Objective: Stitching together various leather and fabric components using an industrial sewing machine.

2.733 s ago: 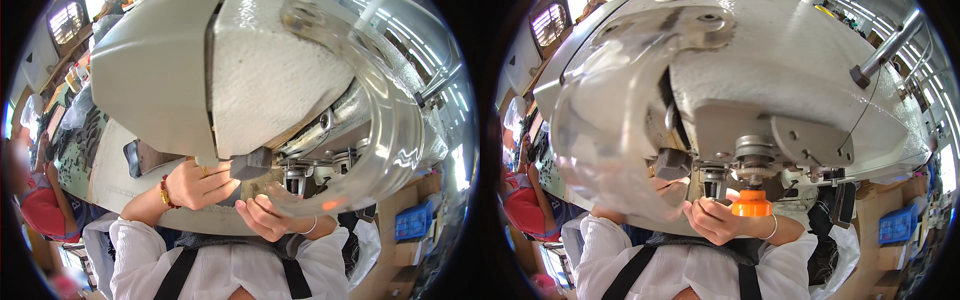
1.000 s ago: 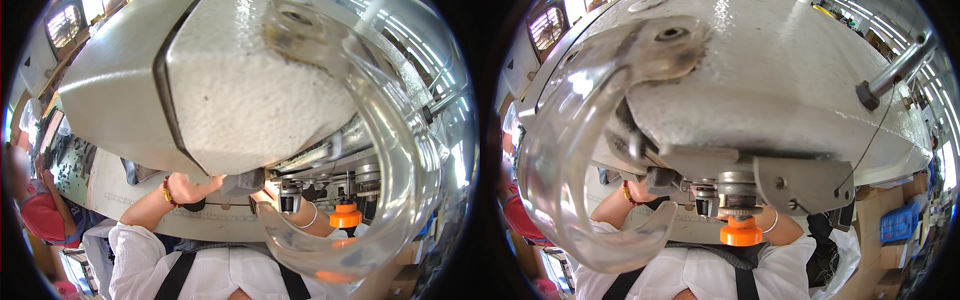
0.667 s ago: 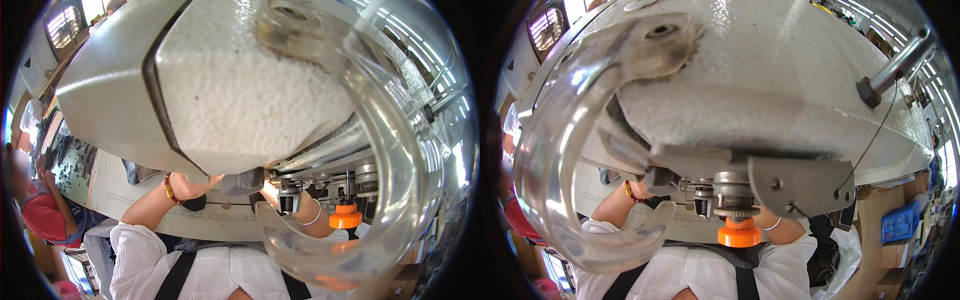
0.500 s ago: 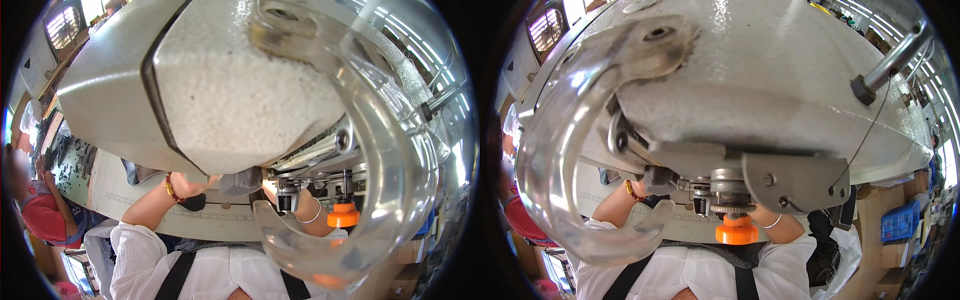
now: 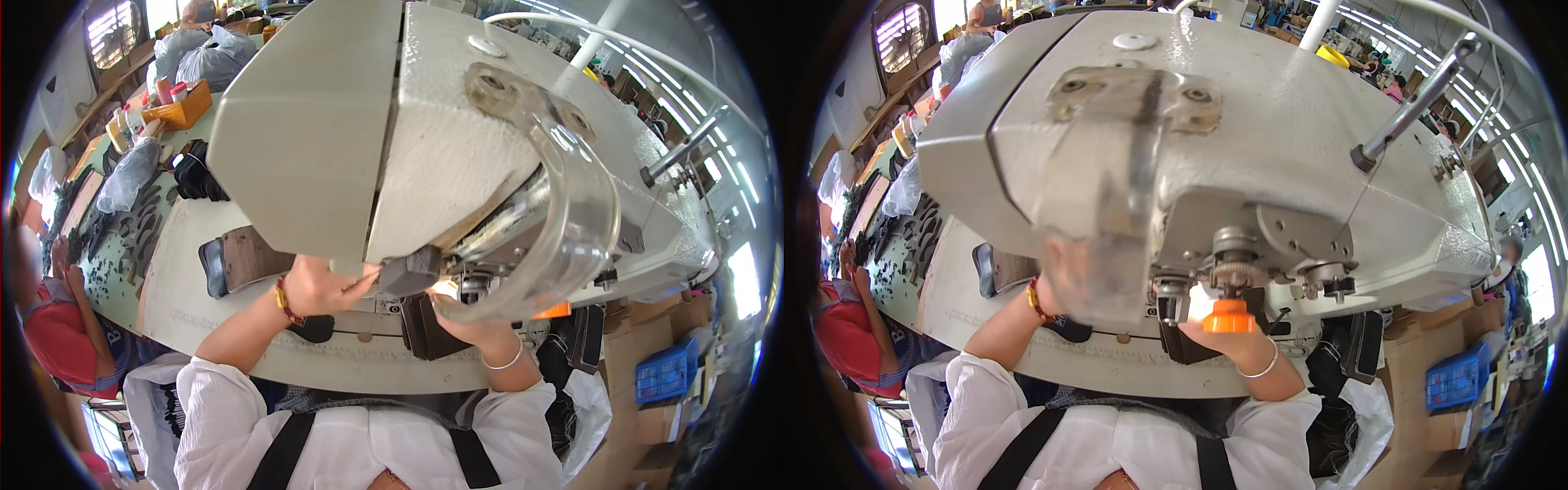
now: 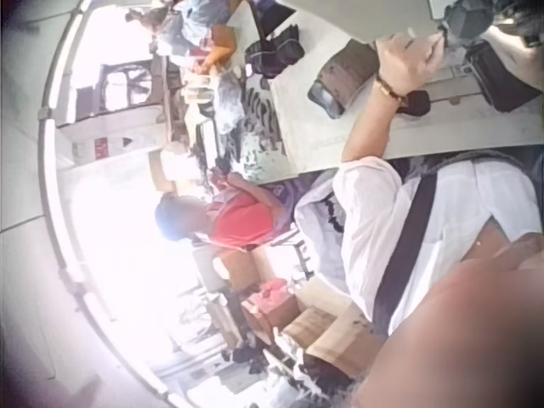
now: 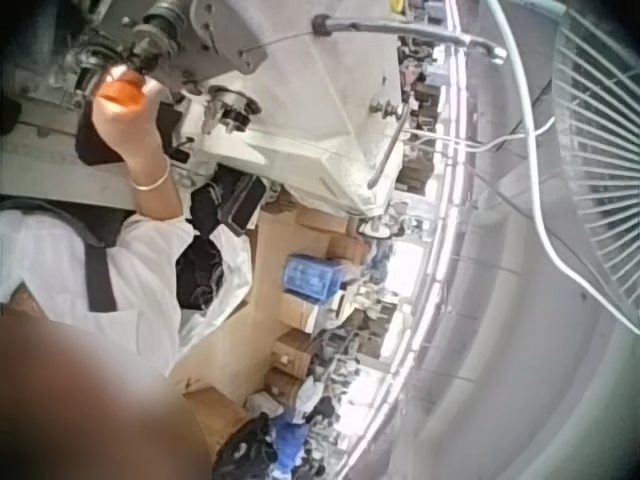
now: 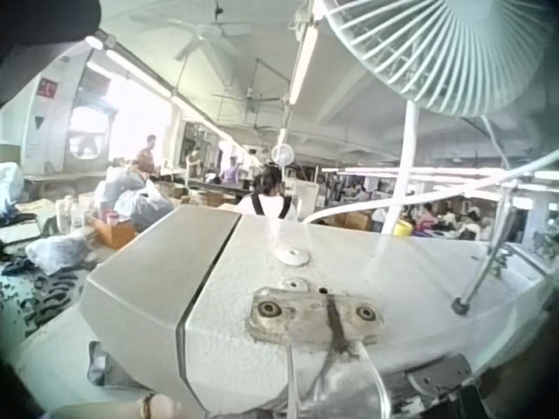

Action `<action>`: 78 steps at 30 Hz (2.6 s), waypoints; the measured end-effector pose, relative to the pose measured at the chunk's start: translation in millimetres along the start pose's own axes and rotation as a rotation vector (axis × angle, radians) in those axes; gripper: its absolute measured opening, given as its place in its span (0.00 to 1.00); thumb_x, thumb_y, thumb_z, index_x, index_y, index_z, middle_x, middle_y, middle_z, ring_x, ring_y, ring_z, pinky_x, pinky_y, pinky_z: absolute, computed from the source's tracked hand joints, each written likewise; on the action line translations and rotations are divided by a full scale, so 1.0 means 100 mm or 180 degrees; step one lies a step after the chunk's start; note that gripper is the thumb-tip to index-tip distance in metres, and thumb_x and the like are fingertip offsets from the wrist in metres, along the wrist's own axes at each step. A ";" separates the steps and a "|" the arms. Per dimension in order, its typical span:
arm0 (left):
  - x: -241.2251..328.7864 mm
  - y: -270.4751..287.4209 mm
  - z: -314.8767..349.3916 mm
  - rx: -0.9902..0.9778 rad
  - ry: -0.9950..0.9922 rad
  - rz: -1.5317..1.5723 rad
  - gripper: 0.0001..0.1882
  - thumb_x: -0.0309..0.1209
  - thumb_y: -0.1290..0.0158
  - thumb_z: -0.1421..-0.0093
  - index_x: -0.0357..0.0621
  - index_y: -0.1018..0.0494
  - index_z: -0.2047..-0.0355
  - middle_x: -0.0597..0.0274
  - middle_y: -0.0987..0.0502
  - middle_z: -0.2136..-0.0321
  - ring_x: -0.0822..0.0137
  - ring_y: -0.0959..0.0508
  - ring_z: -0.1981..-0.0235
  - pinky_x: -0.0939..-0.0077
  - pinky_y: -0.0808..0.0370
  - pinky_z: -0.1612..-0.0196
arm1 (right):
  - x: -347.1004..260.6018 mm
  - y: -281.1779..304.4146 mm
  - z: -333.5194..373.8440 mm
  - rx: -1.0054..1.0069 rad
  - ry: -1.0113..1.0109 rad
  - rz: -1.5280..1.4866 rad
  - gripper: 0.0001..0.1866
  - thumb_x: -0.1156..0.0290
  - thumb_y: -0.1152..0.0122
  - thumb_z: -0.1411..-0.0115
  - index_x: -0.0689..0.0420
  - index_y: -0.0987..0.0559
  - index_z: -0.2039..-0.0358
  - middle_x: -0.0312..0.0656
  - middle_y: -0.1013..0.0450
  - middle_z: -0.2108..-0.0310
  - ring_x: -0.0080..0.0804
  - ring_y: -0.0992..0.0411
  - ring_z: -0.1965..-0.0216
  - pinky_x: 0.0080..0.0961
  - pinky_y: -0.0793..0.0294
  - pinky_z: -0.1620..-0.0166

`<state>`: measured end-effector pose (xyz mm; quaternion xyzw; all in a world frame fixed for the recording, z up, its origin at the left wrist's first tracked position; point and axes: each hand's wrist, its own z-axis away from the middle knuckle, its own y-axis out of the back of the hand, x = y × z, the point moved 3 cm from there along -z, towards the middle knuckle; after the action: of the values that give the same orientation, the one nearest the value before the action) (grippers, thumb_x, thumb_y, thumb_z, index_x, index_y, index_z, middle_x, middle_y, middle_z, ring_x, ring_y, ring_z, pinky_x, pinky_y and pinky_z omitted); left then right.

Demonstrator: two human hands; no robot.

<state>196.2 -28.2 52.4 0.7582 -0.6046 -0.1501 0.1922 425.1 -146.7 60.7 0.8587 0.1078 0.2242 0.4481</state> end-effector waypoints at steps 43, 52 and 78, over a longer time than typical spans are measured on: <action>-0.37 1.12 1.04 -0.1080 0.0914 -0.0477 0.13 0.29 0.34 0.51 0.46 0.20 0.63 0.58 0.22 0.55 0.54 0.25 0.51 0.59 0.27 0.46 | 0.20 -0.08 0.32 -0.0463 -0.1081 -0.1533 0.09 0.79 0.34 0.46 0.62 0.22 0.64 0.49 0.26 0.66 0.54 0.30 0.59 0.43 0.32 0.50; -0.16 0.67 1.11 -0.2915 0.1196 0.0758 0.15 0.36 0.34 0.48 0.47 0.21 0.61 0.62 0.22 0.61 0.57 0.23 0.52 0.63 0.23 0.53 | 0.18 0.20 -0.21 -0.0028 -0.0729 -0.2376 0.07 0.81 0.35 0.44 0.66 0.21 0.64 0.48 0.21 0.68 0.41 0.23 0.68 0.33 0.26 0.58; 0.59 0.61 -0.32 0.0212 -0.0734 -0.0525 0.17 0.24 0.38 0.55 0.37 0.17 0.62 0.54 0.17 0.64 0.59 0.16 0.65 0.74 0.17 0.65 | 0.02 -0.09 -0.09 0.0852 -0.1016 -0.2727 0.11 0.86 0.43 0.38 0.62 0.17 0.59 0.46 0.19 0.65 0.36 0.22 0.64 0.25 0.25 0.56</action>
<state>171.6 -94.2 110.1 0.7891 -0.5630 -0.2313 0.0832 423.1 -134.0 58.4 0.8108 0.4100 -0.1313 0.3966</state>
